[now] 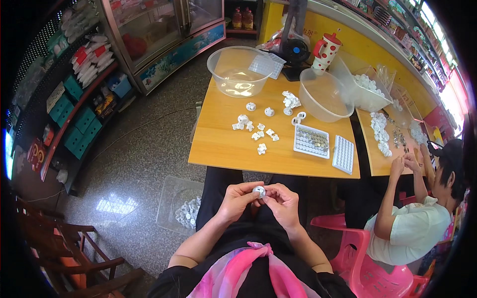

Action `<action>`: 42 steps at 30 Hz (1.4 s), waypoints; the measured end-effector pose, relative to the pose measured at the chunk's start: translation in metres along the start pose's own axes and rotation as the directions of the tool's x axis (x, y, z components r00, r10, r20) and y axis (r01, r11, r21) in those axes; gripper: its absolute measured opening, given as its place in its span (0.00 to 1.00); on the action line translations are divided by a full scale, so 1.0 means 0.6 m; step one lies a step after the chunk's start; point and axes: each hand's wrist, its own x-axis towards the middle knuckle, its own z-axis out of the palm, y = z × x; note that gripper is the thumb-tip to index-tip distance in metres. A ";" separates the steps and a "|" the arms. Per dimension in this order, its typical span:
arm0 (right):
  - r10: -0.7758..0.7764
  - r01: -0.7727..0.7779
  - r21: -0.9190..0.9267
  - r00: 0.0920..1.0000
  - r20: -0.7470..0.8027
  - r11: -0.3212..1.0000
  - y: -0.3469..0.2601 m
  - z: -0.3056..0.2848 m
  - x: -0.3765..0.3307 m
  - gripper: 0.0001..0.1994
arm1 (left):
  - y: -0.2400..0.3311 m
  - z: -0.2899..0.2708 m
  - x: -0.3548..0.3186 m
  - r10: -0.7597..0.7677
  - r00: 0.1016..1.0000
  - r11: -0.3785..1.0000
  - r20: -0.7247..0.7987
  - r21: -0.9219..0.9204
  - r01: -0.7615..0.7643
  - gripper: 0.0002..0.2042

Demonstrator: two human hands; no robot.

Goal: The person assembles small light modules by inserting batteries and electronic components from a tray into plastic housings by hand and testing the lights.

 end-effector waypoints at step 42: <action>-0.298 0.300 -0.752 0.944 0.143 0.587 -0.036 -0.049 0.149 0.02 | -0.334 -0.525 -0.158 0.135 0.586 0.285 -0.799 0.598 0.749 0.14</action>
